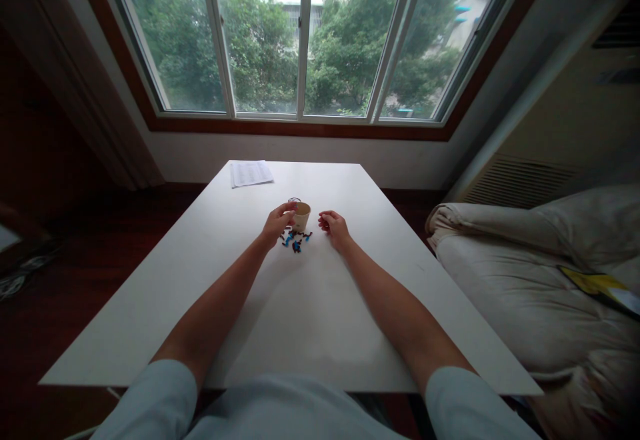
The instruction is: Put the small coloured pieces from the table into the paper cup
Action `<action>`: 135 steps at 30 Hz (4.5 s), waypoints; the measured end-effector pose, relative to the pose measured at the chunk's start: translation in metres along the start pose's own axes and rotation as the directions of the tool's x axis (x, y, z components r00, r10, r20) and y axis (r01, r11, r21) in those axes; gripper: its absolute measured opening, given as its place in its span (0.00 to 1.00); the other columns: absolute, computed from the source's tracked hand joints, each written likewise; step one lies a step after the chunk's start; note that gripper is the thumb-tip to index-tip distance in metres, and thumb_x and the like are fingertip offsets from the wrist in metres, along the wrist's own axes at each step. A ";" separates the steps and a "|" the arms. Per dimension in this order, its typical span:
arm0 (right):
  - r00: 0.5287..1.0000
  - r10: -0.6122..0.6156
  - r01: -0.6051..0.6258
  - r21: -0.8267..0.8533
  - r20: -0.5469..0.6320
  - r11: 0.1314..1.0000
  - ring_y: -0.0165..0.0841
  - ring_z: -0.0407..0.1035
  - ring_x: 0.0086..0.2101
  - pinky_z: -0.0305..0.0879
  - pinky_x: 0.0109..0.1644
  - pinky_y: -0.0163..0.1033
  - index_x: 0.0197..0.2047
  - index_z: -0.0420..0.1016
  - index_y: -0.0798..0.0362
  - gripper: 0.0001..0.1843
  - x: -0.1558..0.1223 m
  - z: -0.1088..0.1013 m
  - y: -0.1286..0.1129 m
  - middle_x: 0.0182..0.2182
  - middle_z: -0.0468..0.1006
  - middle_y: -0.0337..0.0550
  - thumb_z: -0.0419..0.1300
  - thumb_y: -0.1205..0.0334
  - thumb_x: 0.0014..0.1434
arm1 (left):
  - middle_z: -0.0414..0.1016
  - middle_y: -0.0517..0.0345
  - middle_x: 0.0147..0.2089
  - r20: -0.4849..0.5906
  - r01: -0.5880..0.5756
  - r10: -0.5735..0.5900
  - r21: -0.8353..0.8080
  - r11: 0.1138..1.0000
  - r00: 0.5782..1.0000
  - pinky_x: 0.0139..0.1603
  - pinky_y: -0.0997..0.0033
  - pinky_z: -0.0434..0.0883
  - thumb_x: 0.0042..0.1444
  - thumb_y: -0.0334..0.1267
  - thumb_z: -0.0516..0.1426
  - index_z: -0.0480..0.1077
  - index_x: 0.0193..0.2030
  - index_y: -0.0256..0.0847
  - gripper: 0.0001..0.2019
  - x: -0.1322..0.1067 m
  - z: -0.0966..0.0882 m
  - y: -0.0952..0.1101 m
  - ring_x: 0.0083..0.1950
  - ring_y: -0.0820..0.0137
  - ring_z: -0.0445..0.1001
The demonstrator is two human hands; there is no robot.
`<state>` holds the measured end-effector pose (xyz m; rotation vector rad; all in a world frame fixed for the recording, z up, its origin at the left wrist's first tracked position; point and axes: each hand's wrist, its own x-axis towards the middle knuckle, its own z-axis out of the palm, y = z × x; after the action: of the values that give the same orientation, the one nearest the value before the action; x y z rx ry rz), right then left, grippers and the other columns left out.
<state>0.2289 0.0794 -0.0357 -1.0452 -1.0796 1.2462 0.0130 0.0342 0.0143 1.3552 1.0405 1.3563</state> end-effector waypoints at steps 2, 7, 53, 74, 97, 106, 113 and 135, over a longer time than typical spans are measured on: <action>0.998 -0.025 0.028 -0.048 0.059 0.998 0.28 0.68 0.25 0.60 0.28 0.33 0.35 0.76 0.53 0.14 -0.001 0.001 -0.001 0.27 0.77 0.40 0.62 0.54 0.47 | 0.76 0.49 0.52 0.015 -0.009 0.009 0.001 1.000 1.000 0.36 0.72 0.74 0.55 0.41 0.60 0.72 0.57 0.41 0.22 0.000 -0.001 0.001 0.32 0.77 0.71; 0.952 -0.081 0.158 -0.245 0.296 0.957 0.27 0.63 0.22 0.58 0.27 0.33 0.34 0.78 0.53 0.12 -0.006 0.007 -0.005 0.22 0.74 0.37 0.61 0.54 0.50 | 0.76 0.53 0.45 -0.038 -0.070 0.073 0.083 0.994 0.997 0.35 0.74 0.72 0.56 0.41 0.58 0.73 0.55 0.41 0.20 0.000 -0.007 0.007 0.30 0.78 0.70; 0.829 -0.384 0.559 -0.645 0.408 0.521 0.31 0.67 0.31 0.63 0.37 0.35 0.34 0.75 0.52 0.07 -0.017 0.003 0.000 0.29 0.76 0.38 0.56 0.67 0.52 | 0.79 0.58 0.36 0.278 -0.245 -0.057 0.912 0.330 0.959 0.34 0.73 0.62 0.55 0.34 0.56 0.78 0.42 0.48 0.12 -0.011 -0.034 -0.018 0.36 0.68 0.73; 0.817 -0.493 0.564 -0.587 0.298 0.581 0.33 0.69 0.32 0.66 0.39 0.38 0.41 0.79 0.51 0.12 -0.017 0.003 -0.002 0.36 0.80 0.42 0.54 0.59 0.61 | 0.81 0.57 0.43 0.221 -0.176 -0.117 0.934 0.311 0.968 0.40 0.72 0.67 0.55 0.36 0.56 0.79 0.46 0.51 0.15 -0.012 -0.033 -0.014 0.41 0.66 0.76; 0.716 -0.636 0.626 -0.666 0.287 0.404 0.42 0.64 0.56 0.68 0.59 0.50 0.62 0.69 0.48 0.23 -0.037 0.019 -0.024 0.57 0.72 0.48 0.50 0.59 0.67 | 0.80 0.56 0.39 0.253 -0.200 -0.124 0.921 0.334 0.960 0.34 0.72 0.63 0.52 0.41 0.58 0.78 0.42 0.47 0.12 -0.010 -0.036 -0.014 0.37 0.67 0.74; 0.647 -0.601 0.723 -0.627 0.469 0.290 0.41 0.53 0.66 0.52 0.71 0.55 0.68 0.61 0.45 0.27 -0.039 0.023 -0.028 0.66 0.63 0.42 0.52 0.59 0.67 | 0.79 0.56 0.37 0.266 -0.229 -0.085 0.923 0.309 0.960 0.34 0.72 0.61 0.53 0.38 0.57 0.77 0.38 0.47 0.09 -0.011 -0.032 -0.013 0.35 0.68 0.73; 0.658 -0.635 0.703 -0.633 0.404 0.326 0.42 0.52 0.66 0.55 0.69 0.55 0.58 0.72 0.46 0.19 -0.034 0.016 -0.025 0.66 0.60 0.44 0.52 0.59 0.67 | 0.77 0.58 0.32 0.288 -0.288 0.067 0.854 0.433 0.955 0.35 0.73 0.62 0.55 0.38 0.56 0.78 0.37 0.44 0.08 -0.014 -0.026 0.000 0.32 0.71 0.70; 0.798 -0.594 0.504 -0.652 0.101 0.566 0.42 0.66 0.49 0.74 0.40 0.44 0.42 0.78 0.52 0.12 -0.013 0.000 -0.006 0.50 0.70 0.52 0.53 0.62 0.61 | 0.62 0.66 0.25 -0.236 -0.004 0.025 0.089 0.996 0.971 0.22 0.78 0.57 0.54 0.45 0.59 0.71 0.41 0.38 0.13 0.002 0.014 -0.014 0.23 0.79 0.57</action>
<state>0.2299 0.0666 -0.0304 -1.1378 -1.6415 0.2496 0.0279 0.0390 0.0020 1.2876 1.2641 1.5262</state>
